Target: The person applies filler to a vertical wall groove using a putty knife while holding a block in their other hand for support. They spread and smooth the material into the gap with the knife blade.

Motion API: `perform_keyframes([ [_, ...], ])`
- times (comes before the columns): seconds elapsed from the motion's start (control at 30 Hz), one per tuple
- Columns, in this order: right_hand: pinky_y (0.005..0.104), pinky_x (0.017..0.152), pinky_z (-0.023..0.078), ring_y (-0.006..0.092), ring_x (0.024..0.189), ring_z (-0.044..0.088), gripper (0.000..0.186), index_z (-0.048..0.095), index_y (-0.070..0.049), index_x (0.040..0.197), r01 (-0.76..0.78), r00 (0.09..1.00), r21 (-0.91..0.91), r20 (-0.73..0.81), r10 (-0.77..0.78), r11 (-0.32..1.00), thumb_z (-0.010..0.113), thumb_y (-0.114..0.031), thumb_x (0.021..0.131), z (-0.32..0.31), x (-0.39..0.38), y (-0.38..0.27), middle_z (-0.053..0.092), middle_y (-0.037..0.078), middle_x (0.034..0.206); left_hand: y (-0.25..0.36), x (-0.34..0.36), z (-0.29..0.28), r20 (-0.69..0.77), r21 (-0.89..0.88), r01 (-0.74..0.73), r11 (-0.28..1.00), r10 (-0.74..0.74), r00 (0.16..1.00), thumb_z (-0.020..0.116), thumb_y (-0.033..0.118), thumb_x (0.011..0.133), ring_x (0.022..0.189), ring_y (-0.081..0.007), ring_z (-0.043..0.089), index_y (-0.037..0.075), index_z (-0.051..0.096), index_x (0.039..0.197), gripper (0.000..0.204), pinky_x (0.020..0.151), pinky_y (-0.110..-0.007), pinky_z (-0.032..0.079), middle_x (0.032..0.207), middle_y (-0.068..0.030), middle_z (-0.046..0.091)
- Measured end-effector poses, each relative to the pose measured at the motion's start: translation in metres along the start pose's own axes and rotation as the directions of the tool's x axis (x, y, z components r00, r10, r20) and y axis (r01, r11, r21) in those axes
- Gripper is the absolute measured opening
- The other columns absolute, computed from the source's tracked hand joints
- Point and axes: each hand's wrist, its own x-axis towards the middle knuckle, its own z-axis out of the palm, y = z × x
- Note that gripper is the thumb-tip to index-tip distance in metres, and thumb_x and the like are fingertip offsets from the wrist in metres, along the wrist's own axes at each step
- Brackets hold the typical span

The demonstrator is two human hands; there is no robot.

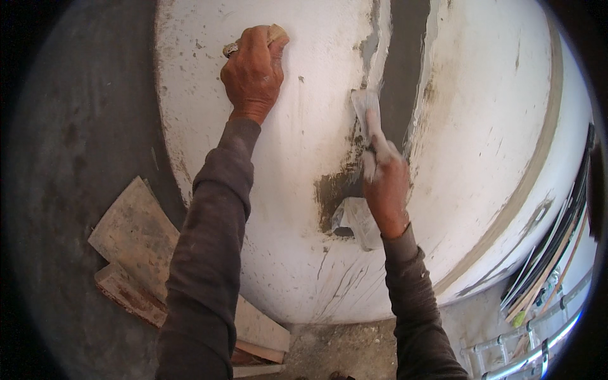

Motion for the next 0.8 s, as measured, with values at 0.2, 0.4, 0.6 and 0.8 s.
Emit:
perform_keyframes([
  [0.2,0.0415,0.061,0.049,0.0268,0.067,0.061,0.072,0.042,-0.026,0.157,-0.054,0.998,-0.057,0.028,0.055,0.997,0.063,-0.006,0.091,-0.003,-0.006,-0.006,0.059,0.014,0.084,0.000,-0.004,-0.001,0.026,-0.003,0.013,1.000,-0.013,1.000,0.060,0.035,0.102,0.076,-0.0250,0.071,0.008,0.060,0.113,0.029,0.064,-0.036,0.057,0.095,-0.0094,0.070],
  [0.4,0.0417,0.060,0.052,0.0294,0.068,0.064,0.072,0.040,-0.026,0.157,-0.051,0.999,-0.186,0.005,0.053,0.981,0.061,-0.004,0.091,-0.008,-0.010,0.008,0.062,0.013,0.085,-0.002,-0.002,0.001,-0.008,0.014,-0.010,1.000,0.010,1.000,0.059,0.036,0.102,0.076,-0.0255,0.071,0.008,0.060,0.114,0.030,0.064,-0.037,0.056,0.095,-0.0090,0.070],
  [0.6,0.0442,0.061,0.053,0.0321,0.071,0.067,0.073,0.039,-0.026,0.157,0.013,1.000,-0.233,0.021,-0.008,0.973,0.061,-0.004,0.091,-0.018,0.015,-0.001,0.063,0.016,0.088,-0.005,-0.001,0.003,-0.010,0.003,-0.011,1.000,0.011,1.000,0.061,0.036,0.101,0.073,-0.0241,0.071,0.010,0.059,0.112,0.029,0.062,-0.036,0.056,0.094,-0.0074,0.069],
  [0.8,0.0439,0.062,0.053,0.0338,0.071,0.067,0.073,0.040,-0.027,0.156,0.022,1.000,-0.239,0.027,-0.017,0.971,0.062,-0.004,0.090,-0.020,0.000,0.010,0.064,0.016,0.086,-0.002,-0.001,0.003,-0.020,-0.028,0.008,1.000,-0.009,1.000,0.060,0.036,0.102,0.073,-0.0253,0.070,0.009,0.061,0.114,0.030,0.063,-0.037,0.055,0.093,-0.0080,0.071],
])
